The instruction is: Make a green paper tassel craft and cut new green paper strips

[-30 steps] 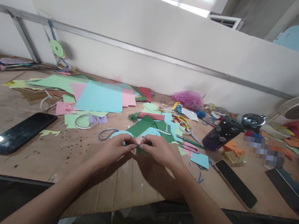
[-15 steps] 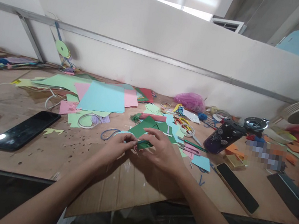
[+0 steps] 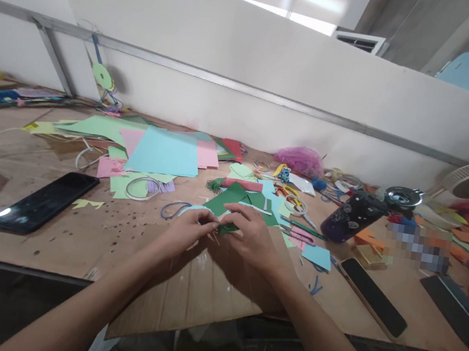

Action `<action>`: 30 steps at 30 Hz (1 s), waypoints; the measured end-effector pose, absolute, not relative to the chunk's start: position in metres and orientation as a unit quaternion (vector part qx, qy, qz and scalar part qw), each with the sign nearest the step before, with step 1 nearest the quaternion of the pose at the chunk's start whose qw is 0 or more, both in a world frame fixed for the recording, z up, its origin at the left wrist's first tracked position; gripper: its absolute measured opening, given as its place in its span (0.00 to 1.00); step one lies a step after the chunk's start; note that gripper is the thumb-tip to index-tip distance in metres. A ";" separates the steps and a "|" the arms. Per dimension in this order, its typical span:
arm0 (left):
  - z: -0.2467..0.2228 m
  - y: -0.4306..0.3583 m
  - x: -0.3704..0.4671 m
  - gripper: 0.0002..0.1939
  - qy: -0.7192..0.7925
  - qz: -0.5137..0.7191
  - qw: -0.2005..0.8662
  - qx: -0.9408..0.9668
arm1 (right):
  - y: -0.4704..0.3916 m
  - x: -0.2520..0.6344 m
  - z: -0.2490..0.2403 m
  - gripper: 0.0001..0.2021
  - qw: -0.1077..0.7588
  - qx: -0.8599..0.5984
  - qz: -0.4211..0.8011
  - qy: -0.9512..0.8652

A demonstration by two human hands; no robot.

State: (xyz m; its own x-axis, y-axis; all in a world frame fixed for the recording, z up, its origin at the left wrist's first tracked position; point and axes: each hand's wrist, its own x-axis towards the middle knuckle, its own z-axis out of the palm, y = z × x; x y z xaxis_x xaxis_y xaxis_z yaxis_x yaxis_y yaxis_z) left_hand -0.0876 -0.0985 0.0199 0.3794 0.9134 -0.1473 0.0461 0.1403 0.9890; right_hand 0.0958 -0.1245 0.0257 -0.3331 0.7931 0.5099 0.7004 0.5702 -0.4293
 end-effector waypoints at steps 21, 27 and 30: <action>0.013 -0.087 -0.089 0.09 0.422 0.350 0.491 0.677 | -0.125 0.095 0.029 0.02 0.366 -0.474 0.166 -0.783; 0.011 -0.083 -0.090 0.08 0.412 0.337 0.454 0.714 | -0.129 0.096 0.036 0.05 0.386 -0.474 0.194 -0.767; 0.010 -0.083 -0.091 0.07 0.410 0.330 0.418 0.741 | -0.127 0.095 0.033 0.06 0.386 -0.506 0.209 -0.742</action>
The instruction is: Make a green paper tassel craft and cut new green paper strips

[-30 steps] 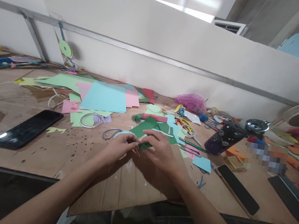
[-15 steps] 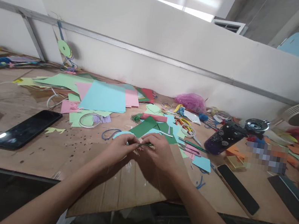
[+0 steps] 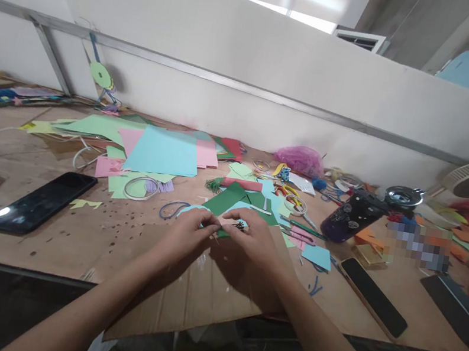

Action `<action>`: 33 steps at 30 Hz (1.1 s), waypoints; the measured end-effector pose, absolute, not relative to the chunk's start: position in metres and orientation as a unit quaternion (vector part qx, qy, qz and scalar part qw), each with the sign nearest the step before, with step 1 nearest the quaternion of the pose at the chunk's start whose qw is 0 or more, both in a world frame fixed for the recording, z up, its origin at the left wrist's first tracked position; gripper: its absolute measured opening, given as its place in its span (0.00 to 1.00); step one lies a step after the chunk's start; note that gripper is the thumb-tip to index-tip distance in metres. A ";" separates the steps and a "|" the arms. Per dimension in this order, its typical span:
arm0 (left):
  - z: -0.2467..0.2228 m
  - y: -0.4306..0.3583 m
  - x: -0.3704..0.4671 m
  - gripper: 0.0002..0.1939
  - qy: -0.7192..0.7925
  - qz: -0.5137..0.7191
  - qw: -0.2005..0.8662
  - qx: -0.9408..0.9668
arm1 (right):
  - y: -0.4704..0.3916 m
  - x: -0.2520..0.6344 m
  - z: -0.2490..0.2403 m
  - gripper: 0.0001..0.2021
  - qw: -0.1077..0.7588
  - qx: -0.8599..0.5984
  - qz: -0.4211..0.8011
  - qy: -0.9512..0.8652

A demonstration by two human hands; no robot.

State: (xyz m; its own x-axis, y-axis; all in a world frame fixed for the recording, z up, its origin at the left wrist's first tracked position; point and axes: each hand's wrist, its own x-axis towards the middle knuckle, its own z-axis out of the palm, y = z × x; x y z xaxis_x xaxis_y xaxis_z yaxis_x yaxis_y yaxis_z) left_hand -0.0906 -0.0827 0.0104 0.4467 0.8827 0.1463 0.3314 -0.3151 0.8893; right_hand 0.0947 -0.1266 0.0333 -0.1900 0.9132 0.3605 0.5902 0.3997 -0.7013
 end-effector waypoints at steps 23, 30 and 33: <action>0.010 -0.084 -0.091 0.10 0.409 0.300 0.460 0.728 | -0.122 0.091 0.024 0.05 0.374 -0.529 0.229 -0.726; 0.005 -0.083 -0.091 0.11 0.409 0.296 0.460 0.731 | -0.122 0.093 0.022 0.04 0.384 -0.509 0.220 -0.738; 0.005 -0.082 -0.092 0.11 0.410 0.291 0.465 0.729 | -0.120 0.093 0.017 0.05 0.384 -0.503 0.191 -0.750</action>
State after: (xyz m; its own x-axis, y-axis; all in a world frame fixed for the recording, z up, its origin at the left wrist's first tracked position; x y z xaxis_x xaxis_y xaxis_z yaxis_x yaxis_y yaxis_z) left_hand -0.0920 -0.0820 0.0047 0.4934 0.8687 0.0432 0.3273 -0.2315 0.9161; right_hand 0.0934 -0.1203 0.0173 -0.1983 0.9015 0.3846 0.6080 0.4209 -0.6732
